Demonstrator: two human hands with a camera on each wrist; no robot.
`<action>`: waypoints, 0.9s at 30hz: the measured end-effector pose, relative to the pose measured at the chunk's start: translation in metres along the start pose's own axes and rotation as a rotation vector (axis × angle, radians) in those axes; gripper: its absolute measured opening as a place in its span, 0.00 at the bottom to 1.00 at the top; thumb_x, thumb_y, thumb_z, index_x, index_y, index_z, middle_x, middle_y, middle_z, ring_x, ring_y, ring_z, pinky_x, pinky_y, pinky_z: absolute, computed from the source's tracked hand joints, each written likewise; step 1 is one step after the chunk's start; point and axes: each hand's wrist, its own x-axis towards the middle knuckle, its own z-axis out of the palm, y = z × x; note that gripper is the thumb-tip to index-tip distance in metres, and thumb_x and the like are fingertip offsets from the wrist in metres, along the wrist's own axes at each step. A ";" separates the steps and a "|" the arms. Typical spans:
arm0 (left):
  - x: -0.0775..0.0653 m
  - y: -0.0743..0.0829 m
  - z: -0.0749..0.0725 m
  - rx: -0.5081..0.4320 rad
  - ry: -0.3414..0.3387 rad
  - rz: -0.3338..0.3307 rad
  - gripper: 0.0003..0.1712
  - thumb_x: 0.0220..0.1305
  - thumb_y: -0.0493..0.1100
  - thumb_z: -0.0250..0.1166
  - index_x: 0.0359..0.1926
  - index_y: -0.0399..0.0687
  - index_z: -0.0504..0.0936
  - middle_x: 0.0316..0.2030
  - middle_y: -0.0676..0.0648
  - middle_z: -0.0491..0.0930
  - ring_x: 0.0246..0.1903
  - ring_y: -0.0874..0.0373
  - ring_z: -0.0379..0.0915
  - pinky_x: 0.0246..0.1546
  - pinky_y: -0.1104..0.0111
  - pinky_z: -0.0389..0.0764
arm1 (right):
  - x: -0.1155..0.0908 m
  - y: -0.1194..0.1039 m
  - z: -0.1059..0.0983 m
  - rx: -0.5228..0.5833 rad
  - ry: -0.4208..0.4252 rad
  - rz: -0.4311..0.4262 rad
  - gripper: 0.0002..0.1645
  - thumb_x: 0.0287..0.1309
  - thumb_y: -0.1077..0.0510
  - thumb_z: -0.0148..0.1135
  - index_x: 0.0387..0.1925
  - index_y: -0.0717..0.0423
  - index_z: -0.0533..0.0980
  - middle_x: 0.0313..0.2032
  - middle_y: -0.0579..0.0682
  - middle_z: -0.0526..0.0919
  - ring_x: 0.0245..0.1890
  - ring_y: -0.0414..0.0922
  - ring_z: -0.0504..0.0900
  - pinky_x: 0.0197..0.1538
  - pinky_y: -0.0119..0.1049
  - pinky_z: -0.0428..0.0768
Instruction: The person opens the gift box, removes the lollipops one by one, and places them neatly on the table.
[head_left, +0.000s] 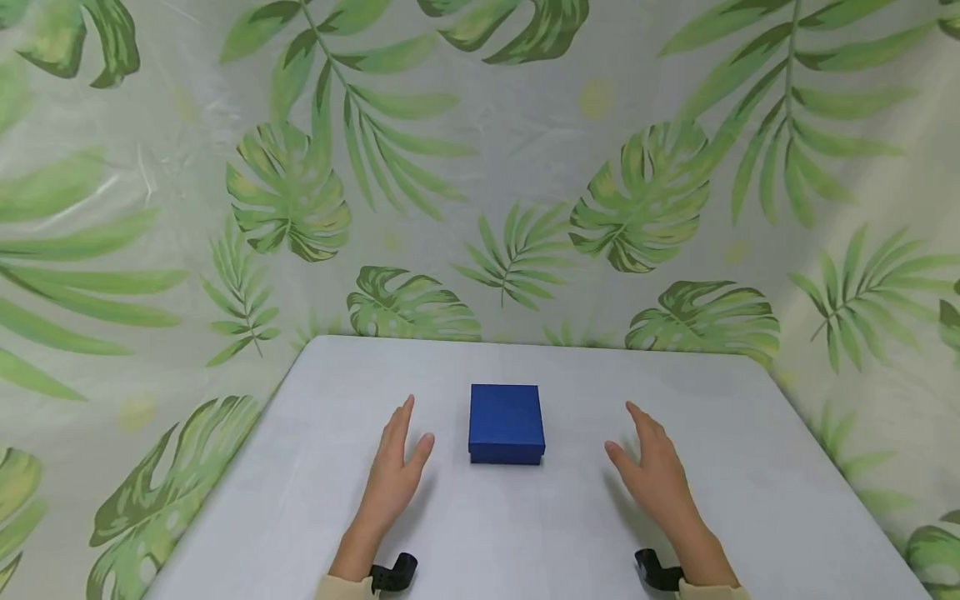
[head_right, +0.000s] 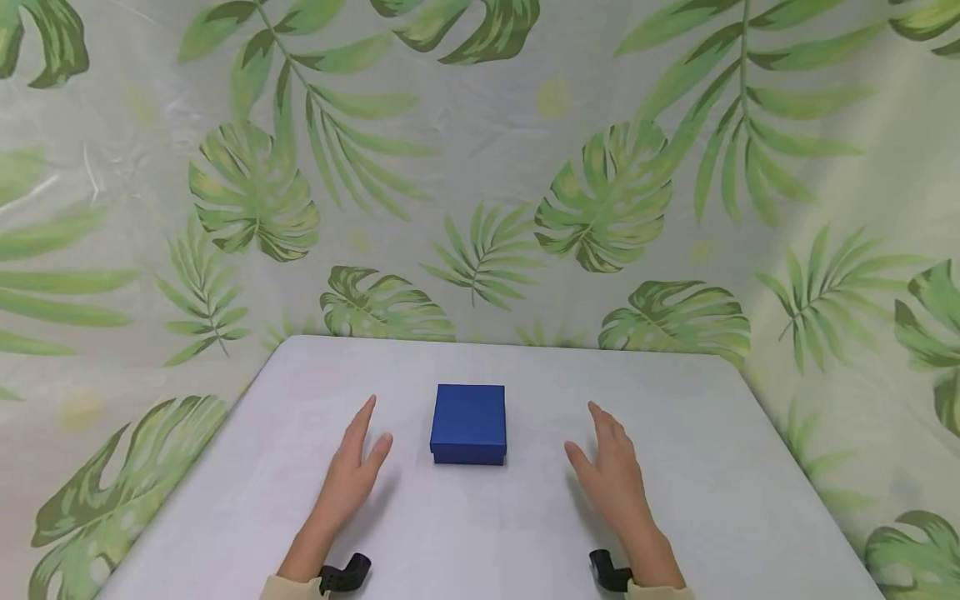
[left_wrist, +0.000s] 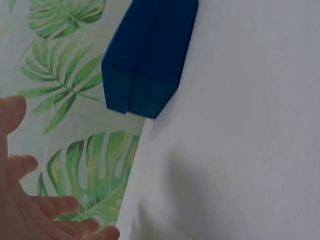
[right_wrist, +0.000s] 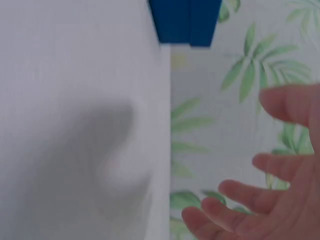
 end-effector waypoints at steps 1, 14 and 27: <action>0.000 0.001 0.001 -0.037 0.001 -0.002 0.40 0.75 0.58 0.57 0.80 0.65 0.50 0.78 0.43 0.51 0.75 0.41 0.46 0.68 0.37 0.58 | 0.001 -0.002 0.002 0.014 0.001 0.012 0.44 0.71 0.43 0.58 0.79 0.53 0.52 0.72 0.67 0.58 0.69 0.68 0.60 0.61 0.72 0.64; 0.019 0.018 0.021 -0.267 -0.023 -0.170 0.30 0.75 0.56 0.57 0.73 0.55 0.69 0.59 0.38 0.78 0.57 0.41 0.76 0.51 0.51 0.82 | 0.026 -0.034 0.018 0.082 -0.058 0.149 0.35 0.71 0.46 0.58 0.73 0.54 0.64 0.67 0.62 0.70 0.59 0.59 0.77 0.51 0.57 0.81; 0.053 0.031 0.060 -0.378 0.033 -0.331 0.22 0.73 0.43 0.57 0.63 0.43 0.78 0.51 0.38 0.83 0.46 0.44 0.80 0.47 0.55 0.83 | 0.055 -0.053 0.062 0.242 -0.059 0.174 0.28 0.67 0.52 0.62 0.66 0.54 0.74 0.54 0.60 0.82 0.46 0.54 0.85 0.39 0.42 0.86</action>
